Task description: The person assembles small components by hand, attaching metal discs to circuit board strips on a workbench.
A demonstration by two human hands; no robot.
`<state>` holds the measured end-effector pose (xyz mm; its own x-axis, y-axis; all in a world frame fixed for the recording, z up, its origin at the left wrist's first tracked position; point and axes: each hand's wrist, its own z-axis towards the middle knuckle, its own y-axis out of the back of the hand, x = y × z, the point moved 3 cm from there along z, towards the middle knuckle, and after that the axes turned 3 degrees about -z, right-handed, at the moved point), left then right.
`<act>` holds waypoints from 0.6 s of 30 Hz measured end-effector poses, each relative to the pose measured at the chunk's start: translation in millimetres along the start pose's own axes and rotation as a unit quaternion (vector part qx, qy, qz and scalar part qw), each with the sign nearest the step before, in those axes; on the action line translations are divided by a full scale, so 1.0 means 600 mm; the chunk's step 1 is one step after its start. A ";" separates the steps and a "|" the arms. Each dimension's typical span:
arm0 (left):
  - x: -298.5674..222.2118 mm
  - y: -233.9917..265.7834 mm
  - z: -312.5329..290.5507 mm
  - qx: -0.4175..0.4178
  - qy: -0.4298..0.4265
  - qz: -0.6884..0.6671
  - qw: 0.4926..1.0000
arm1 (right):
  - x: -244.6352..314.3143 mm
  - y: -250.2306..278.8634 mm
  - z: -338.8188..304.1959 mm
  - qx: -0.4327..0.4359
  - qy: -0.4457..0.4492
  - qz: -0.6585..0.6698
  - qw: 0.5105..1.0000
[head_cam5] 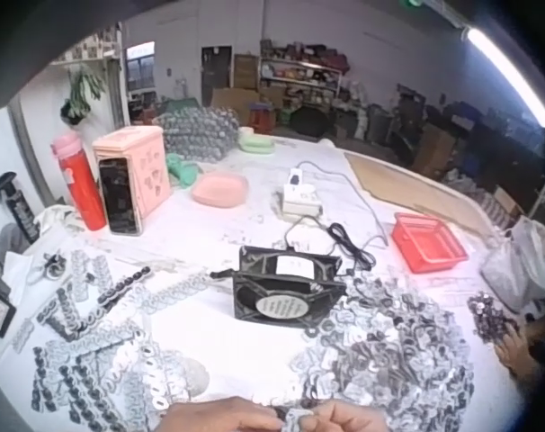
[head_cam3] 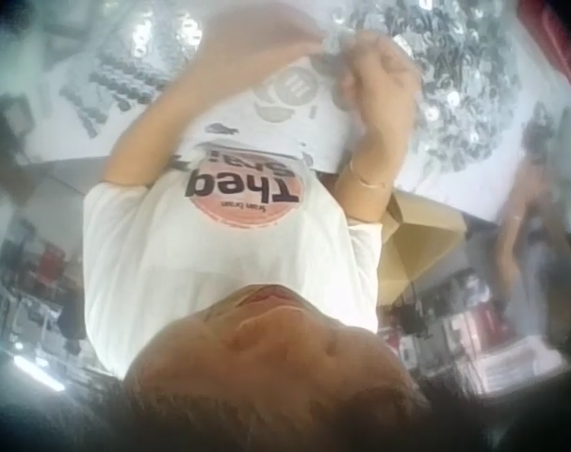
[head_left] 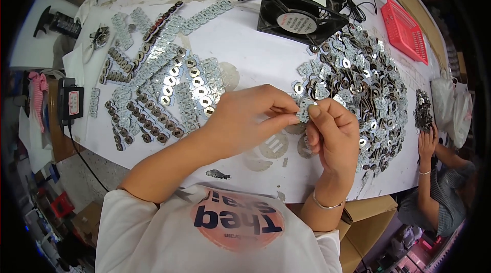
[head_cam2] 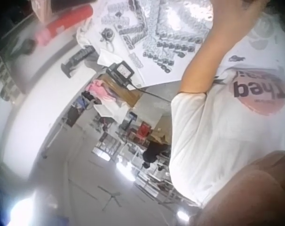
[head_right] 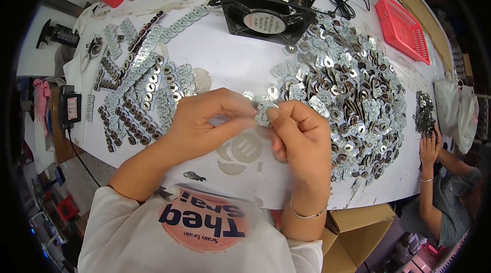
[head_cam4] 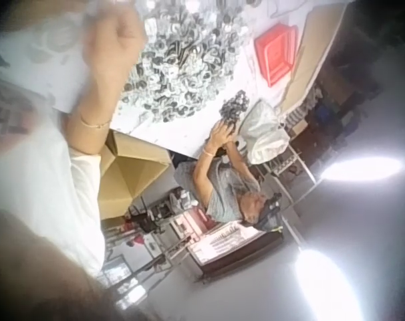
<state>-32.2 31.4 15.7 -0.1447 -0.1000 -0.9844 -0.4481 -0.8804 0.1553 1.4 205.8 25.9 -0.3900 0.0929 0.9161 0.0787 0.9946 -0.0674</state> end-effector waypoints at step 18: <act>0.016 0.205 0.120 -0.105 0.014 0.530 0.841 | 0.028 0.050 -0.016 -0.180 0.219 -0.249 0.926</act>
<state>-152.3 -44.3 31.4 -0.3429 -0.8891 -0.3032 0.0858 -0.3510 0.9324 5.9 236.8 43.2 -0.0568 -0.4797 0.8756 0.3206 0.8218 0.4710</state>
